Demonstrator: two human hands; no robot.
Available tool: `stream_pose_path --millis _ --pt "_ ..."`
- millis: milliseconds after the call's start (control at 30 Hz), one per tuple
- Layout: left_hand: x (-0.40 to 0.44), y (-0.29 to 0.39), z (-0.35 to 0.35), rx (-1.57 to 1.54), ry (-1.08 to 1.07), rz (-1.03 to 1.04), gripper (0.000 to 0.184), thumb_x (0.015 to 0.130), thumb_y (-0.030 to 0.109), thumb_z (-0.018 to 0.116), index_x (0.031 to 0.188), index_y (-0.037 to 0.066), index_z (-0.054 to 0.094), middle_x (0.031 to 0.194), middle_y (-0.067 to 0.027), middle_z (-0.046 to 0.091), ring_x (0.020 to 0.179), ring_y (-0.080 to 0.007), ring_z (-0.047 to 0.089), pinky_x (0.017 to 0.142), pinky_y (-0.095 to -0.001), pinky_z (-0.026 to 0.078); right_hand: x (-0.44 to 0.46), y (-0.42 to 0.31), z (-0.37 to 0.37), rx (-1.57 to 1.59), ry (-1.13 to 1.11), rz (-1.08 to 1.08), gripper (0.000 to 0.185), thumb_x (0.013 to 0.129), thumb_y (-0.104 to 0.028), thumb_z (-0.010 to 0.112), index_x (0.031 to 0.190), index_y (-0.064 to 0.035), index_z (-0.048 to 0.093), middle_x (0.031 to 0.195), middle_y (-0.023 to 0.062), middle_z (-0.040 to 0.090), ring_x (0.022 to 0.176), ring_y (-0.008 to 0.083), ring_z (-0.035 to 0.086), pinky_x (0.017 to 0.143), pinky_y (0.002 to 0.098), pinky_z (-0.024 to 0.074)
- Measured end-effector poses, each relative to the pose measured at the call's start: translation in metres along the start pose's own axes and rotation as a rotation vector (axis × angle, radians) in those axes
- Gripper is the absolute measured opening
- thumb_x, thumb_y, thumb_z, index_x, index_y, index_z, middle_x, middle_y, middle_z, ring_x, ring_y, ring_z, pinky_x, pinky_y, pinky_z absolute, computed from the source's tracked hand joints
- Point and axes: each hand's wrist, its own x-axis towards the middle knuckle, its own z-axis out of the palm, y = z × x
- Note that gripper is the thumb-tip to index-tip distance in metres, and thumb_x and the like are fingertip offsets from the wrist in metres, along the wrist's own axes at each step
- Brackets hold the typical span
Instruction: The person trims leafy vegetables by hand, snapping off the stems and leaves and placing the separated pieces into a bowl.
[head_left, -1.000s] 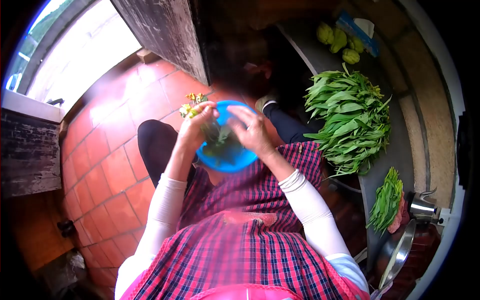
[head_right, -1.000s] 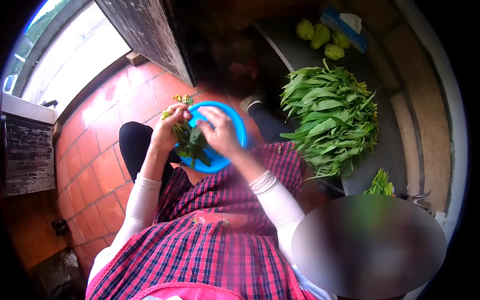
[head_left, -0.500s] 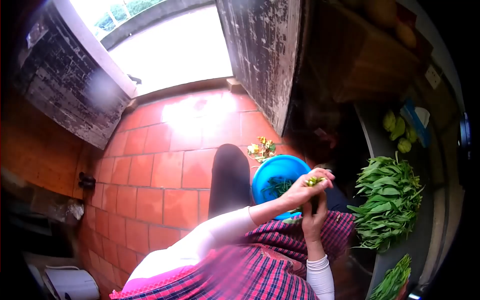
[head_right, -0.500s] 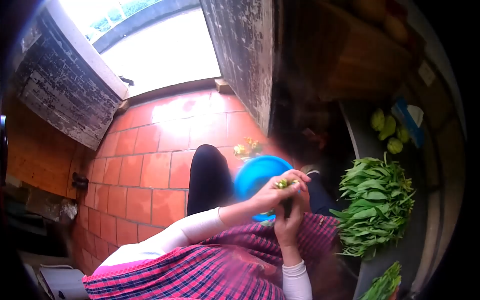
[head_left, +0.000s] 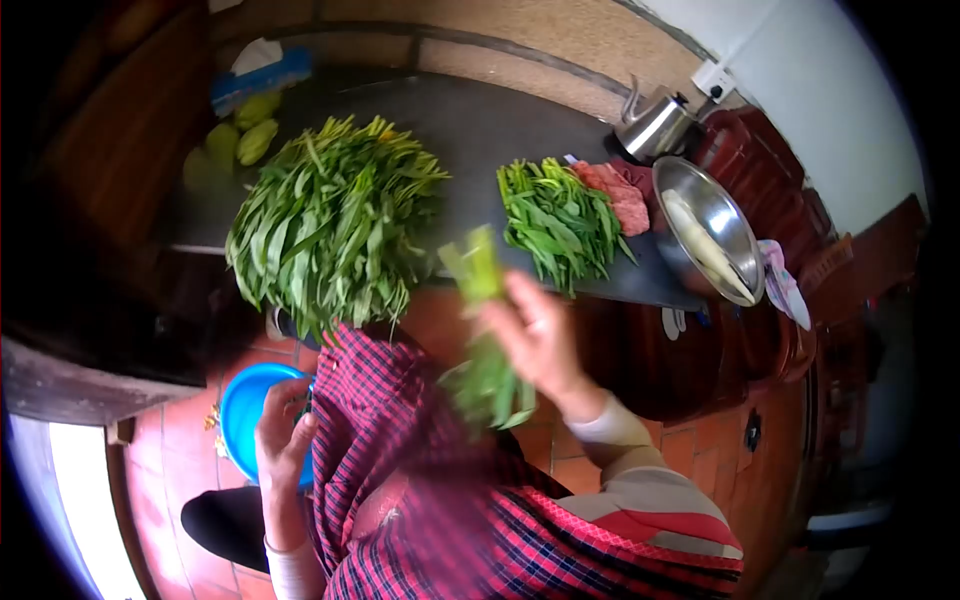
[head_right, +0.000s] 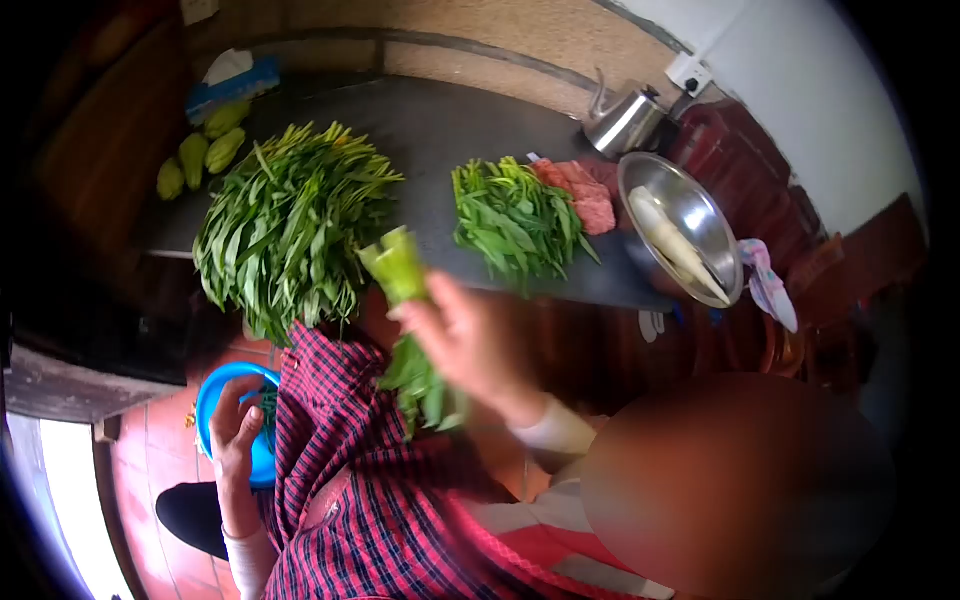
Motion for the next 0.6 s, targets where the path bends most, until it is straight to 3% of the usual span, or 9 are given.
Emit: stream_pose_path --millis 100,200,267,300,333,367,433,500,600 --pt "-0.004 -0.016 -0.014 0.048 0.001 -0.182 0.034 0.087 0.019 0.068 0.111 -0.003 0.058 0.106 -0.0087 0.062 0.098 -0.0176 0.057 0.087 -0.0287 0.043 0.022 -0.003 -0.072 0.246 0.207 0.109 0.022 0.094 -0.016 0.057 0.11 -0.0011 0.06 0.087 0.0039 0.065 0.075 0.0099 0.061 0.067 0.0229 0.049" --pt "-0.005 -0.028 -0.015 0.075 0.003 -0.224 0.026 0.089 0.018 0.066 0.103 -0.004 0.062 0.097 -0.0079 0.064 0.092 -0.0154 0.058 0.086 -0.0273 0.044 0.067 0.0 -0.113 0.146 0.251 0.143 0.026 0.094 -0.015 0.056 0.114 0.0024 0.059 0.09 0.0021 0.062 0.074 0.01 0.058 0.066 0.0232 0.0471" --pt "-0.002 -0.032 -0.008 0.041 -0.027 -0.22 0.024 0.089 0.015 0.066 0.103 -0.004 0.062 0.098 -0.0078 0.065 0.092 -0.0152 0.058 0.085 -0.027 0.044 0.108 0.029 -0.126 -0.319 0.202 0.008 0.023 0.094 -0.014 0.056 0.106 0.0041 0.063 0.088 0.0004 0.06 0.076 0.0082 0.059 0.067 0.0222 0.0458" --pt "-0.001 -0.034 -0.005 0.023 -0.04 -0.217 0.023 0.089 0.014 0.065 0.104 -0.004 0.062 0.098 -0.0078 0.065 0.092 -0.0151 0.059 0.085 -0.0269 0.045 0.138 0.075 -0.142 -0.527 0.163 -0.003 0.026 0.091 -0.018 0.061 0.101 0.0054 0.064 0.085 0.0074 0.064 0.076 0.0124 0.06 0.068 0.0254 0.0466" --pt "0.0 -0.038 -0.004 0.028 -0.048 -0.209 0.021 0.089 0.011 0.064 0.104 -0.004 0.062 0.098 -0.0082 0.065 0.091 -0.0152 0.059 0.085 -0.0271 0.045 0.153 0.071 -0.131 -0.939 0.204 0.018 0.034 0.087 -0.024 0.065 0.102 0.0069 0.061 0.084 0.0174 0.066 0.078 0.0215 0.064 0.07 0.0329 0.049" --pt "0.0 -0.036 -0.002 0.011 -0.048 -0.203 0.022 0.089 0.012 0.065 0.104 -0.004 0.062 0.098 -0.0078 0.065 0.091 -0.0146 0.059 0.085 -0.0269 0.045 0.163 0.083 -0.116 -1.062 0.35 0.003 0.029 0.086 -0.025 0.063 0.09 0.004 0.061 0.089 0.0238 0.062 0.089 0.0404 0.062 0.078 0.0419 0.0496" --pt "-0.002 -0.03 0.001 -0.021 -0.041 -0.195 0.023 0.09 0.015 0.065 0.104 -0.004 0.063 0.098 -0.0071 0.065 0.09 -0.0134 0.059 0.083 -0.0265 0.046 0.172 0.114 -0.105 -1.334 0.303 0.045 0.037 0.087 -0.029 0.062 0.104 0.0035 0.061 0.101 0.0227 0.06 0.089 0.0367 0.064 0.079 0.0444 0.0513" --pt "-0.008 -0.032 -0.007 0.0 -0.008 -0.209 0.025 0.09 0.016 0.065 0.104 -0.004 0.063 0.098 -0.0076 0.066 0.089 -0.0135 0.06 0.082 -0.027 0.047 0.177 0.136 -0.101 -1.59 0.183 0.174 0.037 0.087 -0.032 0.061 0.103 0.0012 0.062 0.107 0.0199 0.058 0.098 0.0368 0.061 0.08 0.0435 0.052" --pt "-0.012 -0.037 -0.023 0.049 0.029 -0.221 0.027 0.09 0.019 0.065 0.104 -0.004 0.063 0.096 -0.0075 0.067 0.086 -0.0138 0.062 0.08 -0.0283 0.049 0.175 0.124 -0.092 -1.581 0.155 0.197 0.039 0.09 -0.037 0.056 0.106 -0.0034 0.066 0.107 0.0134 0.062 0.111 0.035 0.053 0.087 0.0486 0.0446"
